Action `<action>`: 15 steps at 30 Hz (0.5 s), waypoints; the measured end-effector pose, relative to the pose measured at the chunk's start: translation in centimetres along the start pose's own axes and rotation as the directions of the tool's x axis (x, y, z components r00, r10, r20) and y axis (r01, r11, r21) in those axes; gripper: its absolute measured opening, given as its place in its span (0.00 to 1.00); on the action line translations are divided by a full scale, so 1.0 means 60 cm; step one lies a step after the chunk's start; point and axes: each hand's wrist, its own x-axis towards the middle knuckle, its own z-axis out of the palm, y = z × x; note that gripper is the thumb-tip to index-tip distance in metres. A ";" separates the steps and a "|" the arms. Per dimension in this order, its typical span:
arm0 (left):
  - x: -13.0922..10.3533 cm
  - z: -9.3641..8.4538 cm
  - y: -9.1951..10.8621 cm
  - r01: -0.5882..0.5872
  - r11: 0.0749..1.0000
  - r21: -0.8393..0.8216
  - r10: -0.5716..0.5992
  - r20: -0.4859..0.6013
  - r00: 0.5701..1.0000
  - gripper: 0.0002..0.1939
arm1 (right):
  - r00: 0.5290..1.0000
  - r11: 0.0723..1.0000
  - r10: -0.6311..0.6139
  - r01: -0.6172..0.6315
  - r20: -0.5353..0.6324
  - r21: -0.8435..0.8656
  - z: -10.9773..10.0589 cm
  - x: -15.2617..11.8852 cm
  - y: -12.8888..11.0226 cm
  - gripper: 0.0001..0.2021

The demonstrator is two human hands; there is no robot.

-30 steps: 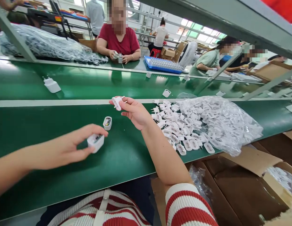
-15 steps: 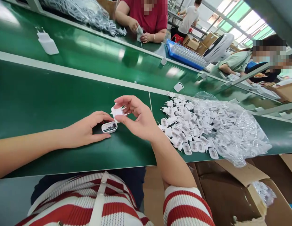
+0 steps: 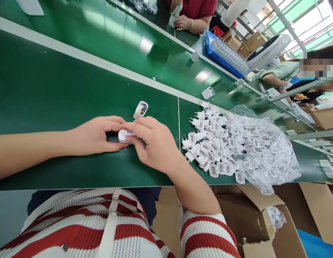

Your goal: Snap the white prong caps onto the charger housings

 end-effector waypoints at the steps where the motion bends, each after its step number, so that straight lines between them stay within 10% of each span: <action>1: 0.000 0.000 -0.002 0.003 1.000 0.008 -0.003 0.000 1.000 0.10 | 1.000 1.000 0.007 -0.007 -0.003 -0.009 0.000 -0.001 -0.002 0.11; 15: -0.003 0.003 -0.004 0.044 0.998 0.055 -0.044 -0.003 0.999 0.10 | 0.999 0.985 0.051 -0.052 -0.011 -0.162 0.001 -0.004 -0.022 0.11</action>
